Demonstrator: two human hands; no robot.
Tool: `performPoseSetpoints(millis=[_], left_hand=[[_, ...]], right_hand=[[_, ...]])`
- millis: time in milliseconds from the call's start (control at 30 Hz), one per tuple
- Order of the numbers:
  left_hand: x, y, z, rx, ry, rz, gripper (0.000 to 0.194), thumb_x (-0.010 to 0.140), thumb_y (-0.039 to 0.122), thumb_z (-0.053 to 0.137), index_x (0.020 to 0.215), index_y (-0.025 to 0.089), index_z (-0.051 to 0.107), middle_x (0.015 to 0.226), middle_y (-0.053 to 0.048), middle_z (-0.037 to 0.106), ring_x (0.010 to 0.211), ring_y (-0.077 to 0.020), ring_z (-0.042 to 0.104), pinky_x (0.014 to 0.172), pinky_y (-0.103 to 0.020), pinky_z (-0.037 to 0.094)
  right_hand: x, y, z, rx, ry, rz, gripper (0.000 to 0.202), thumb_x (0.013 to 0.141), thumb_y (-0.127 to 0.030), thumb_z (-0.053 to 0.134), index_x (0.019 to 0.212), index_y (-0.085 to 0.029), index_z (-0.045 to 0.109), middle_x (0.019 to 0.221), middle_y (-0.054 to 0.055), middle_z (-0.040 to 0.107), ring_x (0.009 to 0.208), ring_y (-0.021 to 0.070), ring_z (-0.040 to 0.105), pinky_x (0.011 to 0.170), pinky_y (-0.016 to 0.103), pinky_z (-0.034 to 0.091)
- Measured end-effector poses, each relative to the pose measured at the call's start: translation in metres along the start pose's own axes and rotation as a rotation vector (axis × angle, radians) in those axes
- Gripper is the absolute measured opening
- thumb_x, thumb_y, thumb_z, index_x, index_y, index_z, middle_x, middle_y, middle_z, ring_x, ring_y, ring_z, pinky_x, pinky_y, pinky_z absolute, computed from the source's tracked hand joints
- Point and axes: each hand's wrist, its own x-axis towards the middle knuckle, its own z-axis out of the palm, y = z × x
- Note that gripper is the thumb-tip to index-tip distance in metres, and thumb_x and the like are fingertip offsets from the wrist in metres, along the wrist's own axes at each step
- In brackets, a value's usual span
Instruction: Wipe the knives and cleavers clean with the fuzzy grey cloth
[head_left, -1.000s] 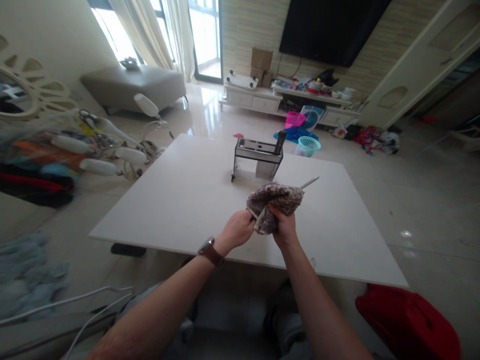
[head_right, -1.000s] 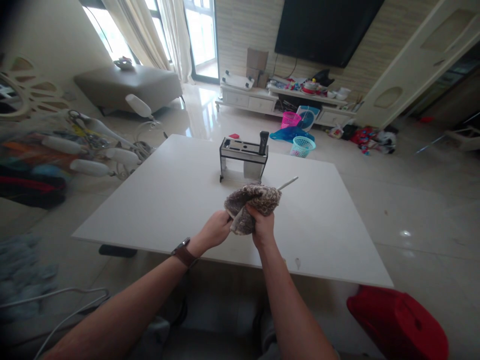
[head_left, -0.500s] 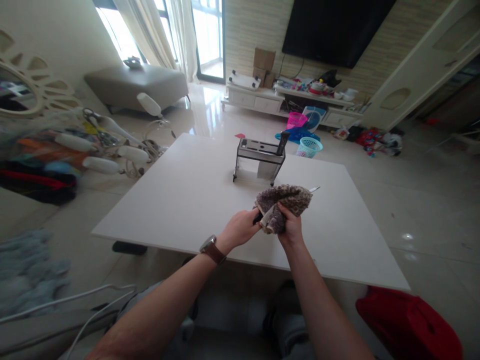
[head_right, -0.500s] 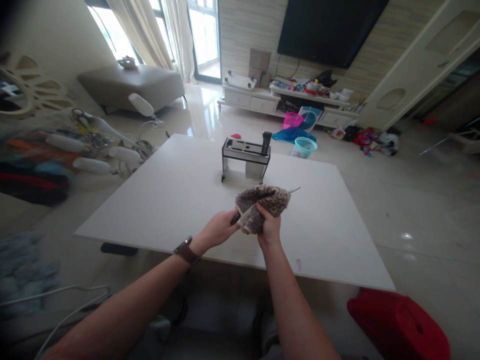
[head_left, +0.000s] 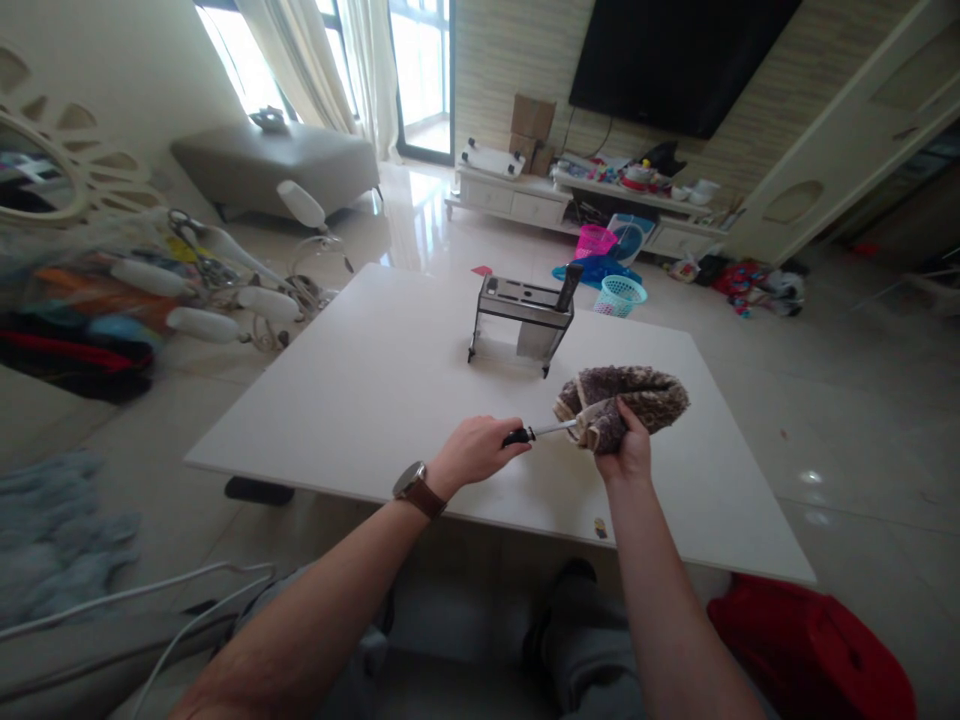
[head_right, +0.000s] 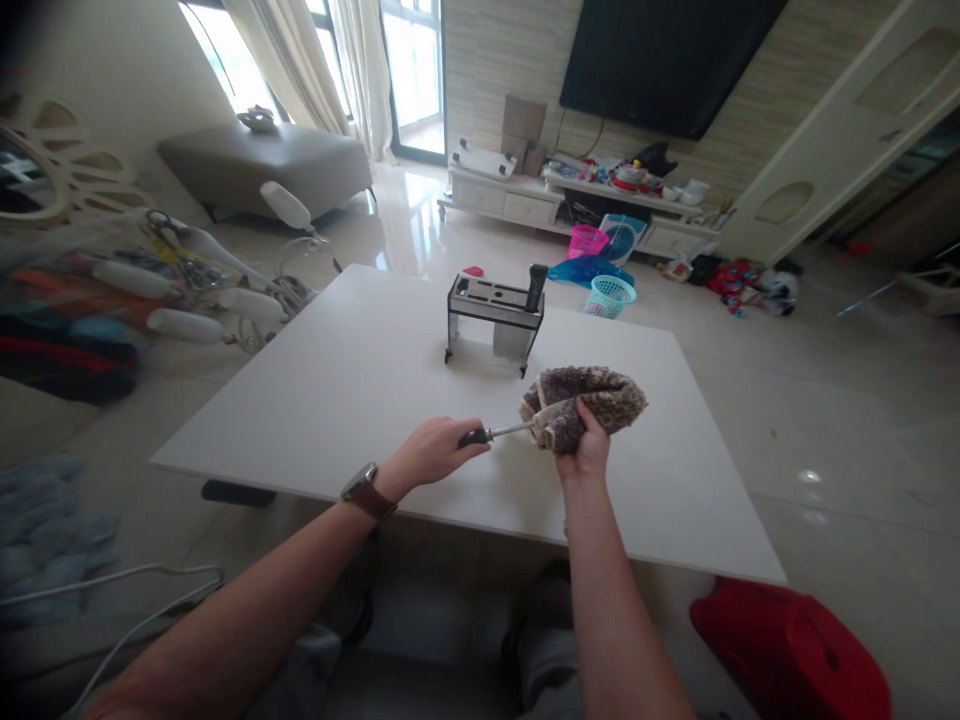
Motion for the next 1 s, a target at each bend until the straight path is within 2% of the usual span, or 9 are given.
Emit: performPoseSetpoints(millis=[200,400,500,633,767,1000], left_hand=[[-0.001,-0.005,0.0,0.049,0.025,-0.043,0.031,0.101,0.052,0.056,0.108,0.028,0.074,0.097,-0.007,0.078,0.09,-0.0247,0.071,0.071,-0.029,0.04],[-0.001,-0.009,-0.001,0.031,0.093,-0.079,0.029,0.101,0.05,0.058,0.105,0.026,0.074,0.102,-0.006,0.074,0.092,-0.0222,0.069,0.071,-0.029,0.04],[-0.001,-0.009,-0.004,0.041,0.122,-0.092,0.029,0.1,0.049,0.059,0.103,0.025,0.074,0.101,-0.006,0.073,0.093,-0.0219,0.068,0.071,-0.029,0.04],[0.0,-0.005,-0.007,0.003,0.108,-0.137,0.033,0.101,0.051,0.055,0.095,0.025,0.075,0.097,-0.006,0.075,0.089,-0.0219,0.068,0.069,-0.029,0.038],[0.0,0.002,-0.007,-0.068,0.11,-0.184,0.039,0.103,0.053,0.05,0.091,0.024,0.075,0.092,-0.007,0.077,0.084,-0.0223,0.068,0.065,-0.03,0.035],[0.007,0.008,0.005,-0.317,0.146,-0.195,0.039,0.103,0.047,0.049,0.092,0.021,0.076,0.09,-0.007,0.078,0.078,-0.0201,0.066,0.066,-0.028,0.037]], right_hand=[[0.007,-0.003,-0.008,0.035,0.068,0.049,0.014,0.08,-0.024,0.075,0.091,-0.017,0.071,0.091,0.003,0.08,0.082,0.0183,0.077,0.084,0.039,0.067],[0.015,0.002,-0.011,0.055,0.114,-0.034,0.015,0.078,-0.024,0.075,0.091,-0.019,0.071,0.089,0.001,0.08,0.079,0.0193,0.078,0.081,0.043,0.067],[0.013,0.002,-0.01,0.047,0.102,-0.039,0.014,0.079,-0.027,0.075,0.09,-0.02,0.071,0.085,-0.001,0.079,0.078,0.018,0.077,0.081,0.04,0.067],[0.001,-0.002,0.002,0.029,-0.004,-0.064,0.017,0.081,-0.034,0.076,0.092,-0.022,0.071,0.085,-0.002,0.079,0.082,0.0174,0.077,0.087,0.04,0.066],[-0.014,-0.003,0.018,0.047,-0.058,-0.037,0.021,0.08,-0.037,0.078,0.093,-0.021,0.072,0.091,0.002,0.08,0.087,0.019,0.077,0.085,0.038,0.067],[-0.046,0.026,0.039,-0.004,-0.127,0.008,0.038,0.066,-0.03,0.09,0.098,-0.02,0.073,0.095,0.001,0.081,0.091,0.0179,0.076,0.085,0.033,0.064]])
